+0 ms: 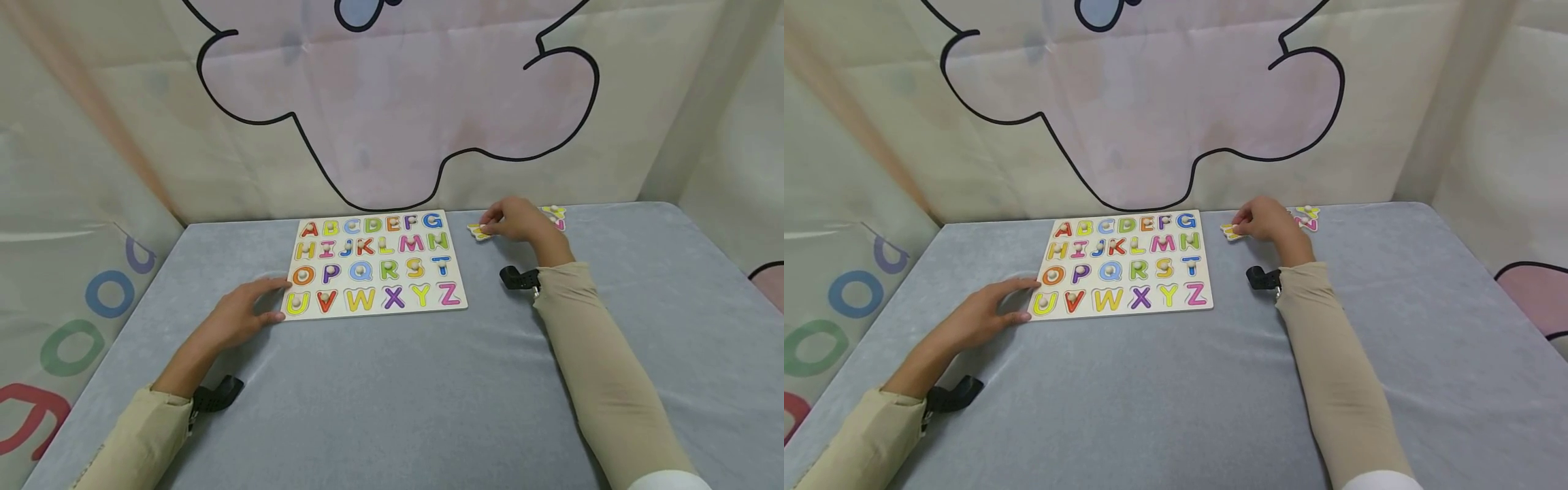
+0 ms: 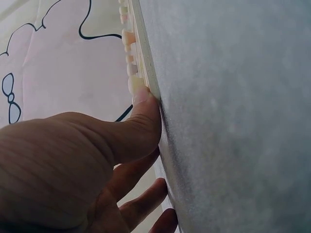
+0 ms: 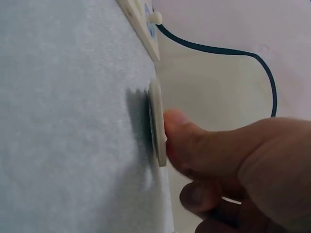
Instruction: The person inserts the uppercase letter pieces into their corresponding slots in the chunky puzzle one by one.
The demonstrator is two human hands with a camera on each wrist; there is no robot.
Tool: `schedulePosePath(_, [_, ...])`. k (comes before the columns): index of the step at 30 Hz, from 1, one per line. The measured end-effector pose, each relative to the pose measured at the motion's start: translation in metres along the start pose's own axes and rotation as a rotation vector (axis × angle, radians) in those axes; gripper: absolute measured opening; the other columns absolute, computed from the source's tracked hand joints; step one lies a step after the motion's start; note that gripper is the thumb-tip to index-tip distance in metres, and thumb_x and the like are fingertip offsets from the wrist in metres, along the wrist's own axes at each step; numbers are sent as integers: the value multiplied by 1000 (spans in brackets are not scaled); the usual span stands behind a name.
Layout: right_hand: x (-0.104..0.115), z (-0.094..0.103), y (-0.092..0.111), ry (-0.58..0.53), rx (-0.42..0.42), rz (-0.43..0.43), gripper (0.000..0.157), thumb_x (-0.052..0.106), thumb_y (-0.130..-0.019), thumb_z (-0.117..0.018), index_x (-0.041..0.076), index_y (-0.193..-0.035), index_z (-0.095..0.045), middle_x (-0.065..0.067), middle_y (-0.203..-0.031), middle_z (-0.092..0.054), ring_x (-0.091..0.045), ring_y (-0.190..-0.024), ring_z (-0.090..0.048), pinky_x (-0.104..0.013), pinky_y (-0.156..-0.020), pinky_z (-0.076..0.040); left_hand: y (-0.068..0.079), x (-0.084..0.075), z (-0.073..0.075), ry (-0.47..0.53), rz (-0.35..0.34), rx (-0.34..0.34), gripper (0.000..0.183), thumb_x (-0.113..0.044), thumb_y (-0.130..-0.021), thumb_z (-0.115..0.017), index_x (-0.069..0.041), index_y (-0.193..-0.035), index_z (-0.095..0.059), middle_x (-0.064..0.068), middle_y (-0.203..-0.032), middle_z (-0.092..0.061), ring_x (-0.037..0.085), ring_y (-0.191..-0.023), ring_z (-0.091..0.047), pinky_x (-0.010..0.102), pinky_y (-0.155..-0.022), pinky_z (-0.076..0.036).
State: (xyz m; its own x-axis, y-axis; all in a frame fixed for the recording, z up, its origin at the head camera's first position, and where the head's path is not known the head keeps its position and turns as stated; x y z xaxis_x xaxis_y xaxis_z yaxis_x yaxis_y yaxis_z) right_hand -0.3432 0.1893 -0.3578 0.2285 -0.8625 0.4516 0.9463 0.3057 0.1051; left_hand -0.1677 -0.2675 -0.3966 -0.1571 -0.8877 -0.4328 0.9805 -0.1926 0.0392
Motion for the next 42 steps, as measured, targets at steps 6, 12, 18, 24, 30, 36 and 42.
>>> schedulePosePath(6, [-1,0,4,15,45,-29,25,26,-88,-75,5,-102,-72,-7,-90,-68,-23,-86,-53,-31,-70,-42,0,-1,0,1,6,6,58,-13,-88,-75,-9,-141,-53,24,-149,-47,48,-140,-38,67,-111,-31])
schedulePosePath(12, [1,3,6,16,70,62,17,13,-91,-70,6,-106,-72,-11,-94,-68,-26,-91,-56,-31,-72,-40,0,-3,1,-2,2,6,58,-13,-87,-75,-9,-141,-53,25,-149,-47,48,-140,-38,67,-111,-31])
schedulePosePath(18, [1,2,7,6,64,41,16,15,-90,-72,6,-103,-73,-10,-96,-68,-26,-92,-54,-32,-73,-41,-1,-2,1,6,13,15,59,-14,-88,-75,-9,-142,-52,24,-150,-45,48,-141,-37,68,-112,-30])
schedulePosePath(24, [1,-5,3,-52,75,52,19,15,-87,-76,7,-104,-74,-6,-88,-69,-23,-89,-54,-31,-73,-40,-1,2,1,2,33,10,60,-15,-87,-76,-10,-142,-52,25,-151,-45,48,-141,-36,68,-112,-30])
schedulePosePath(30, [3,-10,1,-47,77,40,19,15,-89,-74,7,-106,-74,-8,-94,-70,-24,-93,-54,-31,-74,-41,0,4,-1,5,35,13,60,-16,-87,-76,-9,-142,-52,25,-150,-45,48,-141,-36,67,-112,-30])
schedulePosePath(36, [9,-7,1,0,66,14,18,16,-91,-72,8,-107,-74,-10,-99,-69,-26,-95,-53,-33,-74,-41,-2,3,0,2,47,7,61,-16,-87,-76,-10,-143,-51,25,-151,-44,49,-141,-36,68,-112,-30])
schedulePosePath(42, [33,-3,7,47,57,80,15,19,-91,-73,11,-103,-75,-7,-98,-70,-25,-93,-53,-32,-73,-41,-4,2,1,9,40,13,60,-15,-87,-76,-9,-142,-52,25,-151,-44,49,-141,-36,68,-113,-29])
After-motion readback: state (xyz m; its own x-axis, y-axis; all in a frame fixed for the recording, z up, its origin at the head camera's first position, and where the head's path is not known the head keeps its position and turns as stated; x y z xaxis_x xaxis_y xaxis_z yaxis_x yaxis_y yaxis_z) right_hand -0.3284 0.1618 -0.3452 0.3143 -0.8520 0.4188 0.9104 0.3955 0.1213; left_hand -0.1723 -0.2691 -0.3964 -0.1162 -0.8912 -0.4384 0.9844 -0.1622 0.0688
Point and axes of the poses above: each hand's wrist, its own y-axis away from the middle knuckle, its own z-axis out of the back of the hand, x = y × z, the point moved 2 cm from there along -y, towards the middle knuckle
